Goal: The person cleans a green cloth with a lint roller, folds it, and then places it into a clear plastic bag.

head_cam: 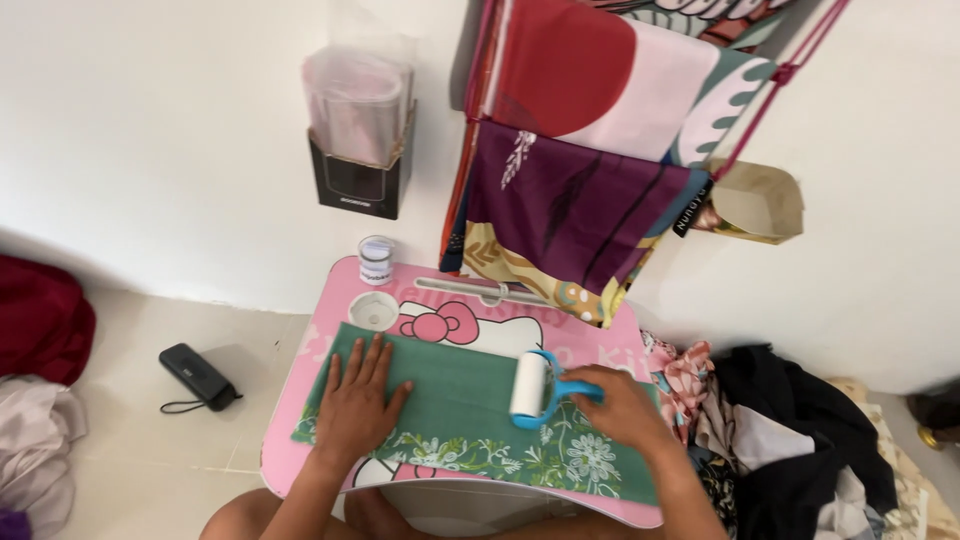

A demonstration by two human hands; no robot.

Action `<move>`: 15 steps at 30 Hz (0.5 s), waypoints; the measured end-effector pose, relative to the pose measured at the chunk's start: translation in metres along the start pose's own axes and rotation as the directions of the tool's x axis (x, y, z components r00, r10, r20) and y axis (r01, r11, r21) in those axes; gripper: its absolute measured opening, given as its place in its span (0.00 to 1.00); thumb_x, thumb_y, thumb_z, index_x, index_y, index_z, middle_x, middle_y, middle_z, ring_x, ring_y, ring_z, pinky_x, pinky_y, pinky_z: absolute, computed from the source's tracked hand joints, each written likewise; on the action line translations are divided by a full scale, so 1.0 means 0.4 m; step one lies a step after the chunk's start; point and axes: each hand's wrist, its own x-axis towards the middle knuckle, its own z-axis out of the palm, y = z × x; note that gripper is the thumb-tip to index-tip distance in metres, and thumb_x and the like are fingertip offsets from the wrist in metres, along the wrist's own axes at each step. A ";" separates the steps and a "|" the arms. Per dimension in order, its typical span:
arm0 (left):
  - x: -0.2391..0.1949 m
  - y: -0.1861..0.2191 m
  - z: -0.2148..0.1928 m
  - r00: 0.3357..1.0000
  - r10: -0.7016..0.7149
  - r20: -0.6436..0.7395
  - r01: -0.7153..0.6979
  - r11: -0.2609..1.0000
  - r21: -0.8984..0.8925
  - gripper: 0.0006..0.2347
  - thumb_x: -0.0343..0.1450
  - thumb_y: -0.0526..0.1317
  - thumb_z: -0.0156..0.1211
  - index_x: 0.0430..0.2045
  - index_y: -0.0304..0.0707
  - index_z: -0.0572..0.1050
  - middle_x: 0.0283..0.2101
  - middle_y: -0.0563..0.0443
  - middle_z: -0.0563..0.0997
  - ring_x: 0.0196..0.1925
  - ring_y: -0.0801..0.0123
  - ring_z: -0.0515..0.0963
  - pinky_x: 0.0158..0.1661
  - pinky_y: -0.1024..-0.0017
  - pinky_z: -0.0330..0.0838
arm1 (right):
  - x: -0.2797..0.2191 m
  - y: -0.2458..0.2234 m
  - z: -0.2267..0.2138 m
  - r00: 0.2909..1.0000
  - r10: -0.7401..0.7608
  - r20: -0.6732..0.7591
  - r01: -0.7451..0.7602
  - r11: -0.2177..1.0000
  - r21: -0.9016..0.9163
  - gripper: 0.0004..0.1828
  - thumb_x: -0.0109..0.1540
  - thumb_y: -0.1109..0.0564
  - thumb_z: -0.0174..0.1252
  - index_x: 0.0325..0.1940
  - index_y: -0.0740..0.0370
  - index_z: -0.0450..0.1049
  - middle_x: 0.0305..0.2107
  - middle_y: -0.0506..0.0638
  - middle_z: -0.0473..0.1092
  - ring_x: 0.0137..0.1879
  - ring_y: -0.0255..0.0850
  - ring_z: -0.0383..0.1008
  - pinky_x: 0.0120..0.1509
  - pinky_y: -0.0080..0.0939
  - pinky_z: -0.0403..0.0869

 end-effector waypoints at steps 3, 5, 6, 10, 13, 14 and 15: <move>-0.009 -0.009 -0.006 1.000 -0.019 0.005 0.019 1.000 0.020 0.32 0.74 0.60 0.42 0.69 0.38 0.60 0.76 0.51 0.59 0.79 0.55 0.51 0.73 0.49 0.43 | -0.059 0.154 -0.059 0.998 0.047 -0.043 -0.045 0.998 0.054 0.22 0.52 0.62 0.63 0.50 0.50 0.84 0.45 0.42 0.84 0.44 0.39 0.83 0.52 0.37 0.78; -0.014 -0.014 -0.004 1.000 -0.021 -0.004 0.021 0.999 0.035 0.32 0.74 0.61 0.41 0.69 0.38 0.61 0.76 0.51 0.59 0.79 0.55 0.52 0.73 0.49 0.44 | -0.105 0.223 -0.096 0.993 0.102 -0.065 -0.095 0.990 0.101 0.21 0.53 0.64 0.63 0.48 0.53 0.85 0.45 0.43 0.84 0.46 0.38 0.83 0.55 0.37 0.78; -0.016 -0.015 -0.001 0.999 -0.035 0.014 0.034 0.999 0.041 0.32 0.74 0.61 0.41 0.69 0.39 0.60 0.76 0.52 0.59 0.79 0.55 0.52 0.73 0.49 0.43 | -0.128 0.241 -0.113 0.976 0.202 -0.076 -0.192 0.973 0.128 0.21 0.52 0.67 0.64 0.48 0.55 0.86 0.45 0.44 0.84 0.44 0.39 0.83 0.52 0.37 0.79; -0.016 -0.027 0.015 0.998 -0.043 0.036 0.041 0.996 0.077 0.33 0.74 0.62 0.39 0.70 0.41 0.58 0.77 0.54 0.57 0.80 0.57 0.50 0.73 0.49 0.42 | -0.191 0.290 -0.144 0.940 0.314 -0.133 -0.292 0.943 0.162 0.22 0.52 0.69 0.65 0.48 0.56 0.87 0.32 0.48 0.85 0.32 0.39 0.77 0.41 0.37 0.76; -0.012 -0.032 0.028 0.998 -0.045 0.041 0.041 0.994 0.100 0.33 0.74 0.63 0.37 0.70 0.42 0.58 0.76 0.54 0.58 0.80 0.57 0.51 0.73 0.49 0.43 | -0.202 0.300 -0.152 0.944 0.295 -0.148 -0.262 0.943 0.203 0.22 0.51 0.69 0.65 0.47 0.57 0.87 0.35 0.48 0.86 0.38 0.39 0.80 0.47 0.37 0.78; -0.039 -0.064 0.075 0.999 -0.026 0.027 0.023 0.995 0.096 0.33 0.74 0.63 0.37 0.70 0.42 0.58 0.76 0.54 0.58 0.80 0.57 0.51 0.73 0.49 0.43 | -0.216 0.325 -0.137 0.939 0.297 -0.172 -0.260 0.943 0.207 0.22 0.51 0.69 0.65 0.47 0.57 0.87 0.35 0.48 0.86 0.38 0.39 0.80 0.47 0.37 0.78; -0.034 -0.094 0.125 0.998 -0.049 0.030 0.046 0.993 0.106 0.35 0.72 0.65 0.37 0.71 0.44 0.57 0.77 0.55 0.56 0.80 0.59 0.50 0.74 0.49 0.41 | -0.210 0.349 -0.135 0.938 0.265 -0.222 -0.220 0.953 0.207 0.21 0.50 0.67 0.68 0.46 0.57 0.87 0.36 0.47 0.87 0.38 0.38 0.82 0.48 0.36 0.78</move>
